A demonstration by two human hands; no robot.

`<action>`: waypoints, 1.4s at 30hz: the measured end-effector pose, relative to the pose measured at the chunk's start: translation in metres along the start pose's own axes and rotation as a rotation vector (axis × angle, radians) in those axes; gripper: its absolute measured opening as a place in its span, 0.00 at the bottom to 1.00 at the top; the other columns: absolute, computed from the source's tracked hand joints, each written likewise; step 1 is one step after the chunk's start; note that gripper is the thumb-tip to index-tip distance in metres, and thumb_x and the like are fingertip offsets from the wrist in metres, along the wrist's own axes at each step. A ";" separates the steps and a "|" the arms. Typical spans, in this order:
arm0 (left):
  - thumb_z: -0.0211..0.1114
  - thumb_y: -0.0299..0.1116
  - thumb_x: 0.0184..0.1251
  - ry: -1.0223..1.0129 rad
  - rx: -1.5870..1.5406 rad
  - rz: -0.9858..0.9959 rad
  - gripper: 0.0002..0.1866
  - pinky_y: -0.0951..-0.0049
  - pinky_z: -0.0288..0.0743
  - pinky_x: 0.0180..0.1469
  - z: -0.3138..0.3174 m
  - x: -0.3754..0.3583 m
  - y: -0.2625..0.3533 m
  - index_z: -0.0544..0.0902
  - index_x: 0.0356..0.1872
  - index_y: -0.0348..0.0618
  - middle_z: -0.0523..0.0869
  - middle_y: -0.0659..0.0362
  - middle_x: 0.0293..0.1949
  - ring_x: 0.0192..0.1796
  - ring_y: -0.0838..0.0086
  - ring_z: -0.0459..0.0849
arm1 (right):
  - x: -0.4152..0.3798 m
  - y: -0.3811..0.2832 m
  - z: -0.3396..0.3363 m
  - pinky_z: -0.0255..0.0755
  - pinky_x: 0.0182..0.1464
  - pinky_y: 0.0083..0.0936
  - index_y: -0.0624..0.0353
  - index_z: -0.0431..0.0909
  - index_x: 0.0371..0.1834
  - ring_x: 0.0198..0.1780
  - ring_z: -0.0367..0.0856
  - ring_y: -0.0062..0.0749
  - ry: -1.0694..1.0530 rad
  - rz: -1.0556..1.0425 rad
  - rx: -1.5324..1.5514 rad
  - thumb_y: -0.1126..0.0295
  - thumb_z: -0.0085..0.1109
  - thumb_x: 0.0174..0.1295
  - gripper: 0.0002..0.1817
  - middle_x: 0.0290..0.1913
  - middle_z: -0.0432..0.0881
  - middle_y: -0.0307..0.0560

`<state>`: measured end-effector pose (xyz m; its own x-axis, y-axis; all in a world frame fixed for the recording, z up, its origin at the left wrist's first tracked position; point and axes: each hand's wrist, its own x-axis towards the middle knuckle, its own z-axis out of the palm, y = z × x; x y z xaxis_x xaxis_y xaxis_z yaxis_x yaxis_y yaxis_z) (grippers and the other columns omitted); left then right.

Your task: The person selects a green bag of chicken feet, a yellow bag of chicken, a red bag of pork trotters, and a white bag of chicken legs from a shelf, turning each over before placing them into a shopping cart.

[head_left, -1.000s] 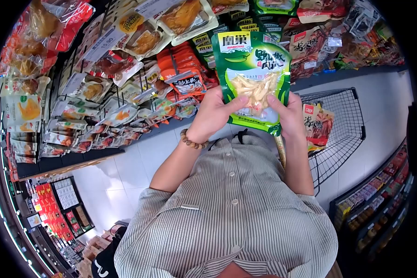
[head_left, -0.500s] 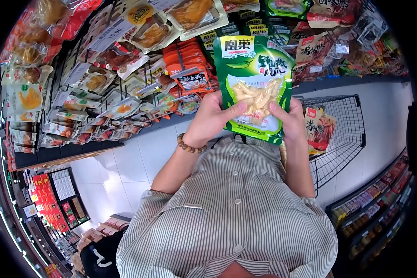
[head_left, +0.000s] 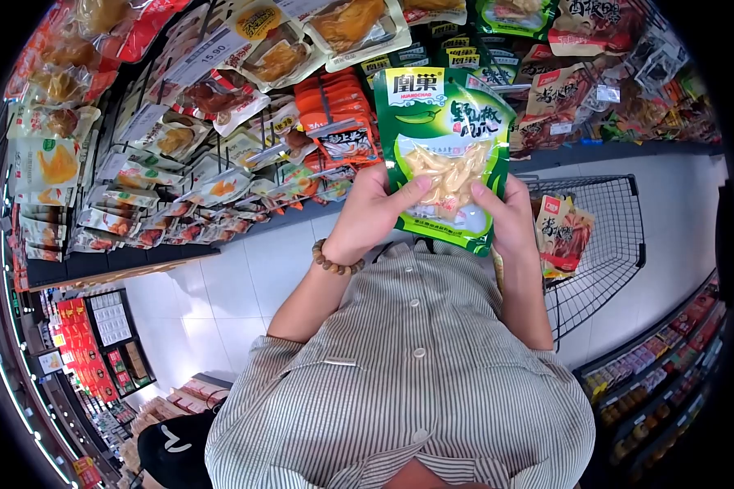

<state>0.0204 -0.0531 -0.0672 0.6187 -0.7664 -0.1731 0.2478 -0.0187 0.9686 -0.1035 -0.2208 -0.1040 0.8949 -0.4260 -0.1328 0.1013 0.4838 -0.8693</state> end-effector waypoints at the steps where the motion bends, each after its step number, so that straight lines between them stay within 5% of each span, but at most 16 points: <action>1: 0.63 0.31 0.72 0.003 0.000 0.004 0.14 0.76 0.79 0.49 0.000 0.000 0.000 0.79 0.52 0.32 0.87 0.57 0.46 0.46 0.79 0.84 | 0.002 0.001 -0.002 0.77 0.49 0.23 0.67 0.80 0.50 0.44 0.83 0.23 -0.011 -0.005 -0.005 0.73 0.63 0.64 0.14 0.46 0.85 0.46; 22: 0.64 0.33 0.71 0.005 -0.075 0.022 0.15 0.78 0.78 0.48 -0.009 -0.012 0.004 0.81 0.51 0.32 0.87 0.59 0.45 0.44 0.81 0.84 | -0.002 0.005 0.009 0.77 0.49 0.23 0.68 0.80 0.51 0.44 0.84 0.25 -0.017 0.013 0.035 0.73 0.62 0.63 0.15 0.46 0.86 0.46; 42: 0.70 0.21 0.60 -0.040 -0.025 0.004 0.22 0.73 0.79 0.55 -0.016 -0.025 0.014 0.77 0.57 0.35 0.85 0.57 0.52 0.51 0.75 0.84 | -0.010 0.007 0.007 0.76 0.49 0.21 0.67 0.77 0.54 0.45 0.82 0.21 -0.129 0.023 -0.008 0.75 0.63 0.61 0.18 0.48 0.84 0.44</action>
<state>0.0205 -0.0244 -0.0520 0.5898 -0.7912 -0.1615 0.2641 0.0000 0.9645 -0.1081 -0.2076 -0.1056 0.9455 -0.3127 -0.0906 0.0773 0.4861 -0.8705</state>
